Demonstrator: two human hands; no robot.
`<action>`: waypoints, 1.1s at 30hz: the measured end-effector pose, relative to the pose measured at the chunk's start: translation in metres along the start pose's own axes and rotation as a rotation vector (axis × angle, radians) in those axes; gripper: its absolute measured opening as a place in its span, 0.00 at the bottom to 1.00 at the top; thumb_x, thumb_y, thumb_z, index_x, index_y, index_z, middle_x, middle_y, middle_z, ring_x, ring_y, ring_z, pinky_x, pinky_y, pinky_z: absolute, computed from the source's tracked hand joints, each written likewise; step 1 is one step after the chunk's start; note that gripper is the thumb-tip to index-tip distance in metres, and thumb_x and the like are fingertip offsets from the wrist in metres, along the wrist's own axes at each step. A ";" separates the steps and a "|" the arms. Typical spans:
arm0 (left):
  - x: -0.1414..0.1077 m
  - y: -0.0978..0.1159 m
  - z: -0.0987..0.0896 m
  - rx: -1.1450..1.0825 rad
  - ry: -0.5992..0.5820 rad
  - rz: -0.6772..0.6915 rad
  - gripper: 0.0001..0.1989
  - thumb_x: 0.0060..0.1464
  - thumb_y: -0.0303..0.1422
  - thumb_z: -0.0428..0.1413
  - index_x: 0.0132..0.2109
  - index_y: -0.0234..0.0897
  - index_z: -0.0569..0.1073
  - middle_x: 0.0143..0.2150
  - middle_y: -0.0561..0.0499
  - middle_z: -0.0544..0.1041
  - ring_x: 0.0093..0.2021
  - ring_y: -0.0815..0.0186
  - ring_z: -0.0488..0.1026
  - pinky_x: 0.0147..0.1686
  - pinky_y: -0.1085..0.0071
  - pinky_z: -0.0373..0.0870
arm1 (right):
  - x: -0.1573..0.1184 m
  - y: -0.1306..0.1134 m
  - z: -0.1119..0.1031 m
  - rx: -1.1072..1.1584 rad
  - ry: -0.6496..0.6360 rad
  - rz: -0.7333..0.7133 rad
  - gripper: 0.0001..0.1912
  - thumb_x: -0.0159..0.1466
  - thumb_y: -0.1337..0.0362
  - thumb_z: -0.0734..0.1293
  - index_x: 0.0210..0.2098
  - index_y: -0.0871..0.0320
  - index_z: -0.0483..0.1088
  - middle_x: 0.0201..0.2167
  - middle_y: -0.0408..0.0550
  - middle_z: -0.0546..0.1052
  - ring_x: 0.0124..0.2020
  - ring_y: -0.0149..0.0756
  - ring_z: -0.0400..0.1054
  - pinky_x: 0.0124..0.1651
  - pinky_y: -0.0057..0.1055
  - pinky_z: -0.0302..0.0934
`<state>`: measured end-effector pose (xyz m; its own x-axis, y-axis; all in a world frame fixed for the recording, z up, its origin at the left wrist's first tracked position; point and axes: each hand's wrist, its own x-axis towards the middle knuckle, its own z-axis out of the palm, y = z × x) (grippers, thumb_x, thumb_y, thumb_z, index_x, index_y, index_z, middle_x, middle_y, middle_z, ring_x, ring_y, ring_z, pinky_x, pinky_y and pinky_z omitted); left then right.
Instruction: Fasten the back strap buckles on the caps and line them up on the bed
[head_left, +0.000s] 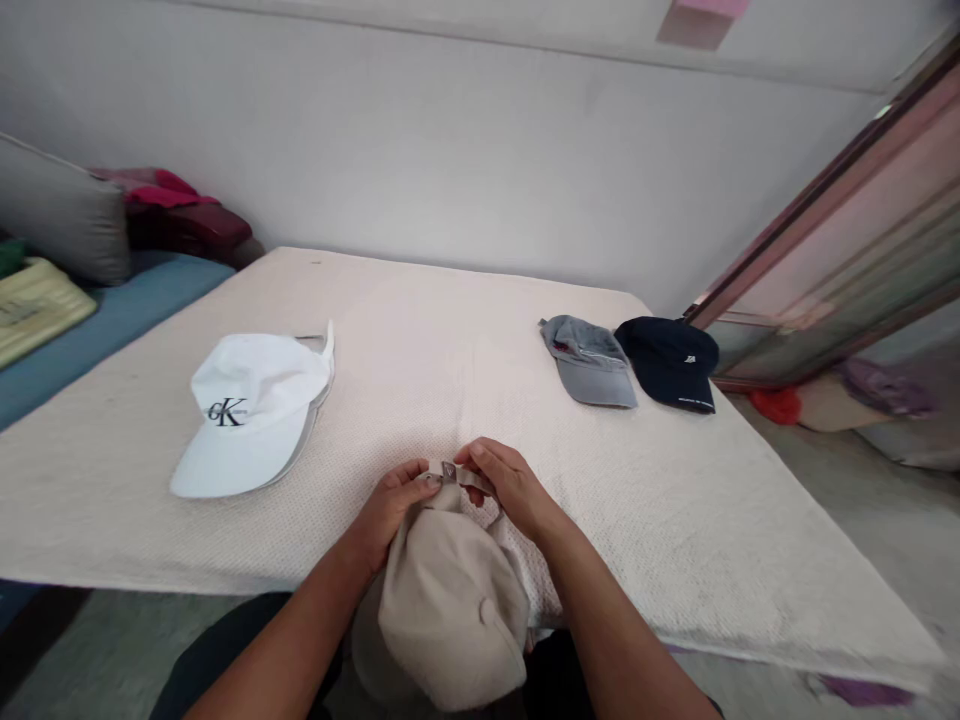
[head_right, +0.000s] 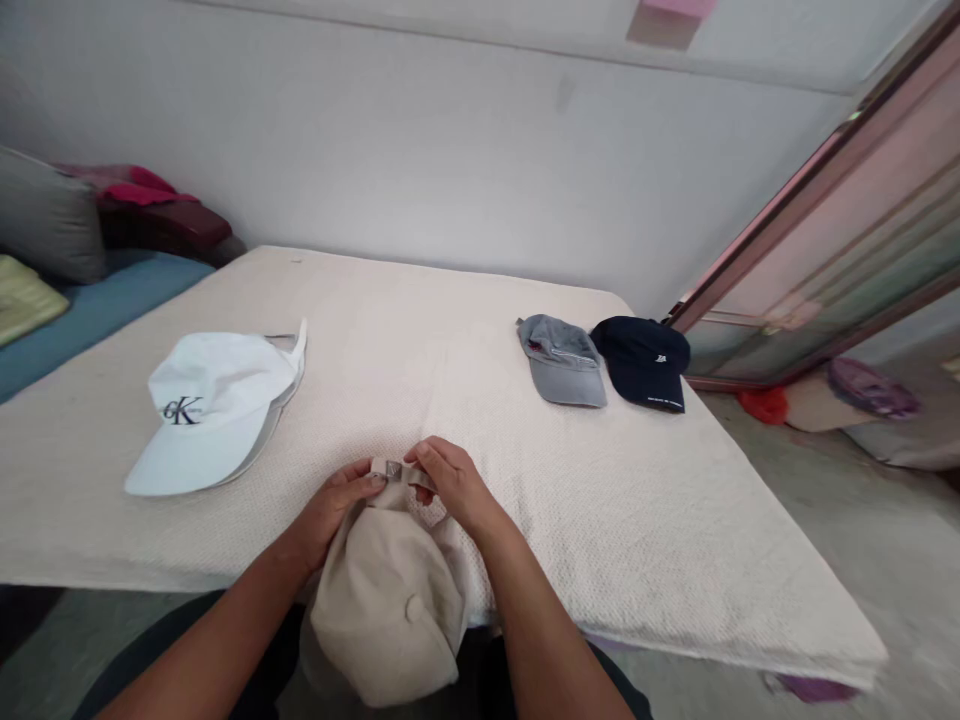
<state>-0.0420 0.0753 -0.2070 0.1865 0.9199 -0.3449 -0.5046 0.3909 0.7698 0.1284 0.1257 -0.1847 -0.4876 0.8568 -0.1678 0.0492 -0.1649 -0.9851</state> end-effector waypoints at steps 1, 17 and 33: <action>-0.001 0.001 0.000 -0.028 0.005 -0.006 0.08 0.47 0.31 0.61 0.37 0.34 0.76 0.30 0.49 0.78 0.30 0.65 0.74 0.34 0.70 0.67 | -0.002 -0.002 -0.003 0.005 -0.034 0.005 0.17 0.65 0.52 0.58 0.33 0.59 0.68 0.22 0.42 0.67 0.23 0.29 0.62 0.28 0.28 0.56; 0.000 0.000 0.001 0.028 0.017 -0.057 0.08 0.44 0.31 0.64 0.33 0.33 0.77 0.28 0.49 0.78 0.28 0.66 0.72 0.33 0.71 0.66 | -0.006 0.003 -0.012 0.103 -0.108 0.044 0.09 0.56 0.64 0.68 0.36 0.59 0.68 0.23 0.40 0.69 0.21 0.24 0.56 0.24 0.25 0.49; -0.003 -0.001 0.003 -0.005 -0.022 -0.058 0.08 0.44 0.30 0.63 0.34 0.32 0.78 0.31 0.46 0.79 0.30 0.63 0.73 0.36 0.68 0.67 | -0.006 -0.001 -0.010 0.126 -0.194 0.080 0.10 0.57 0.62 0.68 0.37 0.59 0.68 0.24 0.40 0.69 0.21 0.24 0.57 0.24 0.24 0.52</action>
<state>-0.0400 0.0725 -0.2052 0.2340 0.8961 -0.3770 -0.4963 0.4436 0.7462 0.1399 0.1252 -0.1835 -0.6456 0.7305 -0.2226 -0.0086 -0.2985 -0.9544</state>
